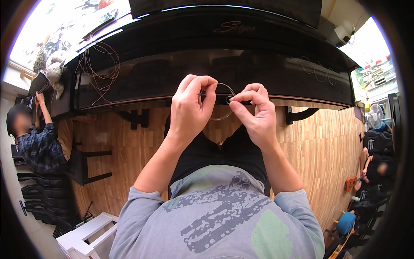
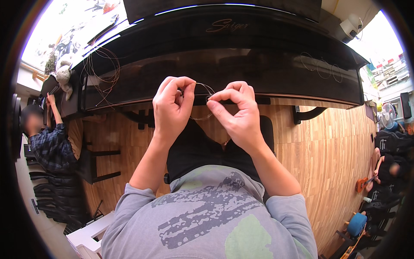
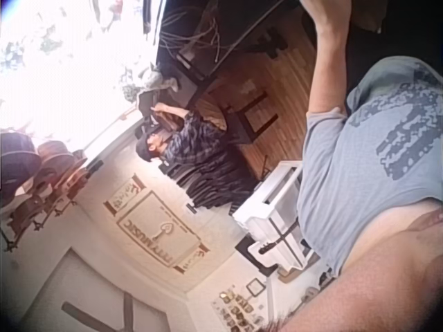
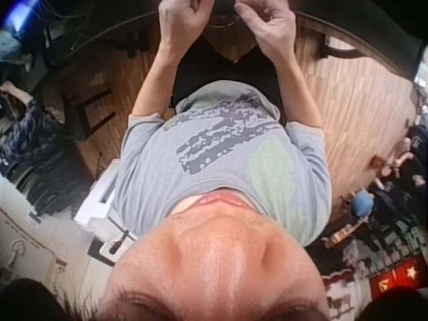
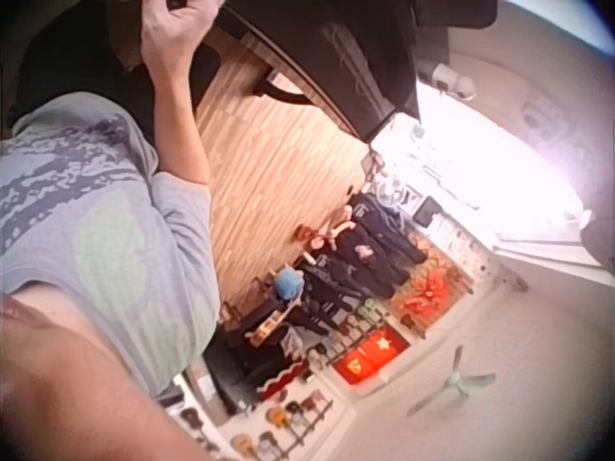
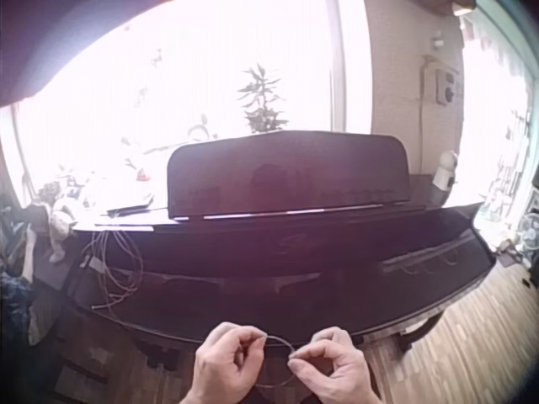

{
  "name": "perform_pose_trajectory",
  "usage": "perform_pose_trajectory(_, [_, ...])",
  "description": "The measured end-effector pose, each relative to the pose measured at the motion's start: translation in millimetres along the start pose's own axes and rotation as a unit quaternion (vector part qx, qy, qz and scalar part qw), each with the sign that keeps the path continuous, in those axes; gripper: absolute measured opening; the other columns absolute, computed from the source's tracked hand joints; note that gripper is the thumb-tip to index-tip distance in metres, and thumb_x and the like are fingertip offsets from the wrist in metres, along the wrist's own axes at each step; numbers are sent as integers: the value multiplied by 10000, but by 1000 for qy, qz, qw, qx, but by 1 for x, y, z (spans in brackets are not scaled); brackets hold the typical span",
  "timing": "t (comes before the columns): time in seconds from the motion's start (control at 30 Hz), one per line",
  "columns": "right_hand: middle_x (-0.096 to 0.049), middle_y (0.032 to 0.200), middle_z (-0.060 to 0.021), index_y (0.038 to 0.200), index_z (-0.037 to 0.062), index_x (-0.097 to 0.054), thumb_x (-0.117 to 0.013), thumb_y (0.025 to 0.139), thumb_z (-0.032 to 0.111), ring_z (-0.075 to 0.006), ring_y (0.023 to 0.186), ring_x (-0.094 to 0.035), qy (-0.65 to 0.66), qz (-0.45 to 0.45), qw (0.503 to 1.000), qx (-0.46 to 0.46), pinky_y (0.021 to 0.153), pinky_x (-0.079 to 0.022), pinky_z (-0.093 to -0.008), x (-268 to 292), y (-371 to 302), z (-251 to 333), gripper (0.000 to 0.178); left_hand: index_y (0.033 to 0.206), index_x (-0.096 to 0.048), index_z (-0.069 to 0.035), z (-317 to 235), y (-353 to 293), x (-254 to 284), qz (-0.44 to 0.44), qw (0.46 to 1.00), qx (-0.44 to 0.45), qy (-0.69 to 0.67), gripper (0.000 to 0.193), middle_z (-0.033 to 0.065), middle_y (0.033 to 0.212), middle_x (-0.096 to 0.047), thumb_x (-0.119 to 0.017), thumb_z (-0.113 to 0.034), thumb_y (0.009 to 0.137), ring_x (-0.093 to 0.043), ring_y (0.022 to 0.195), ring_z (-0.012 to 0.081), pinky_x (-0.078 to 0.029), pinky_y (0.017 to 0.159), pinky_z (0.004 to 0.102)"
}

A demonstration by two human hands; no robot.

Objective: The person shapes thin metal wire by hand into circular loops and small hooks. They repeatedly bend and twist the wire, forming multiple loops and placing them on the piano surface.

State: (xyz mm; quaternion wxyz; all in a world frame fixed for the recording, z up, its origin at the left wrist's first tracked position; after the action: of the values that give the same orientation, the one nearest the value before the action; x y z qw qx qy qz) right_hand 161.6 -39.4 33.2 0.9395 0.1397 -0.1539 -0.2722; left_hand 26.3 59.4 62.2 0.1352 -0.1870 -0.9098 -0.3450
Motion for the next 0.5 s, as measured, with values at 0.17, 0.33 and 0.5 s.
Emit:
perform_pose_trajectory(0.17, [-576, 1030, -77, 829, 77, -699, -757, 737, 75, -222, 1024, -519, -43, -5, 998, 50, 880, -419, -336, -13, -3, 4, 109, 892, -637, 9, 7, -2, -4, 3, 997, 44, -67, 42, 38, 786, -578, -629, -6, 853, -441, 527, 49, -370, 463, 203])
perform_pose_trajectory(0.33, [-662, 964, -116, 784, 35, -627, -718, 711, 2, -260, 912, -634, -62, -64, 992, 94, 791, -499, -349, -16, -6, 6, 121, 900, -634, 16, 15, -7, -10, 8, 984, 97, -151, 49, 41, 804, -580, -612, -22, 878, -443, 547, 29, -362, 456, 186])
perform_pose_trajectory(0.5, [-671, 930, -147, 797, 10, -577, -700, 733, -34, -237, 850, -675, -23, -99, 988, 116, 755, -540, -311, -14, -7, 9, 146, 904, -622, 22, 12, -13, -12, 21, 970, 133, -201, 56, 34, 826, -581, -592, -24, 896, -447, 570, 11, -361, 460, 169])
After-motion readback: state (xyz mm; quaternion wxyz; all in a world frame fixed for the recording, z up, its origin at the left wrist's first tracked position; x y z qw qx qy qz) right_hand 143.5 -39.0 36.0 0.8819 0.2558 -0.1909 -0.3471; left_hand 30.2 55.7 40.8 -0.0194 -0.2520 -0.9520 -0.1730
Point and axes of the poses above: each hand's wrist, its own y-axis towards the middle knuckle, its own x-axis out of the back of the hand, z = x × y, the point moved 7 cm from there along y, towards the middle knuckle
